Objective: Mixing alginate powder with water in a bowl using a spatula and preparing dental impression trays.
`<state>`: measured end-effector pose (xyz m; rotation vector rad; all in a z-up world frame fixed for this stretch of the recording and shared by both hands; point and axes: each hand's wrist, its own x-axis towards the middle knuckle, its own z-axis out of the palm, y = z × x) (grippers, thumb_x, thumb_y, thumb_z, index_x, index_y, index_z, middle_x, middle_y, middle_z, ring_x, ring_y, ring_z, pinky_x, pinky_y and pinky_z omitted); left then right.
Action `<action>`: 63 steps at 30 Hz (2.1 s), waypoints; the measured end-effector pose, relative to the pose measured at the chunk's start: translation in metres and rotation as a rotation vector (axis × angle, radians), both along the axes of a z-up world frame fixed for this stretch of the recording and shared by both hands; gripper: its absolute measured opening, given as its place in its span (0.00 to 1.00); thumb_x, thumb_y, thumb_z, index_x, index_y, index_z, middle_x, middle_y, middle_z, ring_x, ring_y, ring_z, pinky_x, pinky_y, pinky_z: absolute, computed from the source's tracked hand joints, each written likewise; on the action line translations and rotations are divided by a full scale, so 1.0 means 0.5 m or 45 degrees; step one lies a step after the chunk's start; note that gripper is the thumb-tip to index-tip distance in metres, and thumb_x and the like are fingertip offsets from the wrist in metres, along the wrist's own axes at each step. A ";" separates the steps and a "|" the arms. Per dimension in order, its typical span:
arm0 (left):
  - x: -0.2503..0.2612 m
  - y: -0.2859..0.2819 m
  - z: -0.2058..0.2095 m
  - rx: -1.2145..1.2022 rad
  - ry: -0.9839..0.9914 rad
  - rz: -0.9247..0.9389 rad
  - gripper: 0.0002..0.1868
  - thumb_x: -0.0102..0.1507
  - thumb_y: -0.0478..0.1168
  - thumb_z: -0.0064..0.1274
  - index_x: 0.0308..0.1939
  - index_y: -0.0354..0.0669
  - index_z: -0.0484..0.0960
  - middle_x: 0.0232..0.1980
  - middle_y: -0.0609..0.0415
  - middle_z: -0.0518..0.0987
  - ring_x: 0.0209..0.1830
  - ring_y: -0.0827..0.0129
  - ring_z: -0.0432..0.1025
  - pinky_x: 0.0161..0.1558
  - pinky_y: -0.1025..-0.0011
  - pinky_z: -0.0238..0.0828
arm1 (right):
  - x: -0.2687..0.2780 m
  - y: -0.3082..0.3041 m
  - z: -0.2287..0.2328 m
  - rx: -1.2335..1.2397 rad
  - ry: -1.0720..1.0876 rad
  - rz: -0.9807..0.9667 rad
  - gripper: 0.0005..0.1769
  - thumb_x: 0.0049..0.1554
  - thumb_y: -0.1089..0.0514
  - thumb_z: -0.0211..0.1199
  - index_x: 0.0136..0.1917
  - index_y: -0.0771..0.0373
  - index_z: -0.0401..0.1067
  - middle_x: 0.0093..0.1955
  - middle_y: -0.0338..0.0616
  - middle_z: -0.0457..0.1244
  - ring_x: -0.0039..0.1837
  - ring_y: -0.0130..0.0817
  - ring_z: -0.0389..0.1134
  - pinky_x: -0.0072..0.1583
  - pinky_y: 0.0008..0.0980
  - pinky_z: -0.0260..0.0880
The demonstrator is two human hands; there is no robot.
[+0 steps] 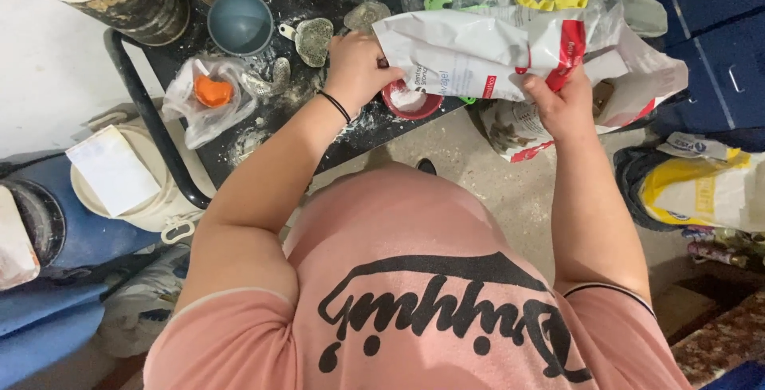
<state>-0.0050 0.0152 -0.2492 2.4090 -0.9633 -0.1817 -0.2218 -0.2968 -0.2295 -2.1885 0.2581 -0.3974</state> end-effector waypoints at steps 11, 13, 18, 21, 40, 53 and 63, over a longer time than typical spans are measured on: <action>0.006 0.001 -0.007 0.006 -0.121 0.011 0.14 0.59 0.64 0.64 0.32 0.65 0.91 0.29 0.63 0.83 0.41 0.56 0.72 0.46 0.54 0.58 | 0.011 0.003 0.005 -0.027 -0.139 0.105 0.25 0.68 0.41 0.63 0.66 0.62 0.69 0.64 0.46 0.65 0.66 0.42 0.65 0.64 0.45 0.64; 0.001 0.000 0.008 -0.078 -0.006 -0.006 0.10 0.59 0.59 0.65 0.38 0.67 0.91 0.31 0.64 0.83 0.41 0.56 0.72 0.49 0.55 0.57 | 0.008 -0.005 0.001 0.028 -0.069 0.031 0.23 0.67 0.46 0.65 0.67 0.62 0.68 0.61 0.44 0.66 0.62 0.38 0.65 0.62 0.42 0.65; 0.007 -0.003 0.009 -0.020 -0.003 0.010 0.16 0.59 0.64 0.67 0.32 0.62 0.87 0.28 0.64 0.80 0.39 0.60 0.71 0.52 0.55 0.58 | 0.009 0.002 0.019 -0.049 -0.175 0.062 0.29 0.68 0.42 0.63 0.71 0.65 0.66 0.67 0.52 0.64 0.69 0.47 0.64 0.67 0.48 0.64; 0.002 -0.003 0.037 0.005 0.000 0.000 0.13 0.60 0.63 0.64 0.39 0.67 0.91 0.30 0.65 0.83 0.43 0.59 0.73 0.56 0.53 0.57 | 0.012 0.004 0.017 -0.019 -0.131 0.057 0.24 0.68 0.43 0.65 0.66 0.63 0.70 0.64 0.49 0.66 0.66 0.44 0.66 0.65 0.46 0.66; 0.008 -0.006 0.025 -0.026 0.050 0.024 0.19 0.59 0.63 0.68 0.27 0.58 0.84 0.31 0.65 0.81 0.43 0.61 0.70 0.50 0.59 0.55 | 0.010 -0.005 0.017 0.042 -0.224 0.003 0.32 0.66 0.42 0.65 0.71 0.66 0.64 0.68 0.52 0.64 0.69 0.44 0.64 0.68 0.46 0.64; 0.013 -0.027 0.049 -0.181 -0.110 -0.035 0.22 0.57 0.58 0.73 0.22 0.55 0.78 0.27 0.66 0.79 0.36 0.65 0.74 0.63 0.51 0.61 | -0.012 0.037 -0.003 0.236 -0.250 -0.039 0.34 0.68 0.39 0.59 0.74 0.67 0.63 0.72 0.55 0.62 0.74 0.48 0.62 0.73 0.48 0.62; 0.008 -0.134 0.172 -0.337 -0.128 -0.187 0.05 0.61 0.48 0.64 0.31 0.60 0.85 0.35 0.68 0.77 0.40 0.66 0.72 0.50 0.55 0.64 | -0.043 0.155 -0.082 1.306 0.112 -0.688 0.43 0.57 0.35 0.58 0.74 0.66 0.58 0.64 0.51 0.67 0.55 0.48 0.75 0.46 0.48 0.84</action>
